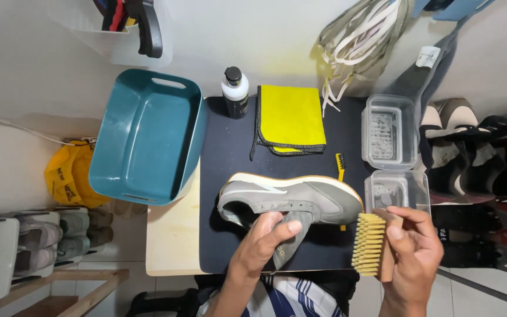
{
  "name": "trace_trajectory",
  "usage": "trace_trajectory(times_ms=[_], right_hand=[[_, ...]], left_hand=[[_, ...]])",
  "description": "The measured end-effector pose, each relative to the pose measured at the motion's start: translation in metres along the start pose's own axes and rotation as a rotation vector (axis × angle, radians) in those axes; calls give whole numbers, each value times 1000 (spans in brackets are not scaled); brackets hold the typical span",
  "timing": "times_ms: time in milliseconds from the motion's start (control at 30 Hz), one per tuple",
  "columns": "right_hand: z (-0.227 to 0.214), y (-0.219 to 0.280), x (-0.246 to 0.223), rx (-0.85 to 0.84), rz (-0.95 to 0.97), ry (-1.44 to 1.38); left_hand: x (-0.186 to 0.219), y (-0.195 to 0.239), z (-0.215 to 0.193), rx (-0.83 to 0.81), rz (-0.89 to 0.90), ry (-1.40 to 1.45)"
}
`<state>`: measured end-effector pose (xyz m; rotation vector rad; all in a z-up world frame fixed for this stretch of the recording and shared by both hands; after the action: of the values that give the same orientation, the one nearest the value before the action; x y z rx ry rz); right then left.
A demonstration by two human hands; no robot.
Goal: The person scrubs a grey sneaker with a brush, repeatedly dipping the brush into a container of soapy water. They clean the upper, sides, and heel of the shoe, turning it over to access different areas. The person also uses a smaller yellow brush for detailed cleaning around the laces and tongue.
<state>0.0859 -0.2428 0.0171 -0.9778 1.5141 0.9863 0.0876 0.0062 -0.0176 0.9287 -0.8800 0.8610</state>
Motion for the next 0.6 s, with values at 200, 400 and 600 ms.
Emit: trace_trajectory(times_ms=[200,400,600], right_hand=[[-13,-8,10,35,39,-92],[4,-1,36,-55,201,-203],[27,5,43,-149,232,-188]], left_hand=[[1,-8,3,315,-281,712],[-21,-33,-20,539,-442,994],[-26,-30,-55,594,-478,917]])
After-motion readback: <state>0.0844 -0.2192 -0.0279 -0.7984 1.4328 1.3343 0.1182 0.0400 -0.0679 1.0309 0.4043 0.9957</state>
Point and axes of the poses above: each hand's wrist, its own y-axis away from the middle knuckle, its own z-axis out of the palm, x = y × z, the point moved 9 cm from there along -y, towards the middle knuckle, and after that the axes turned 2 degrees about -x, right-handed, at the moved point
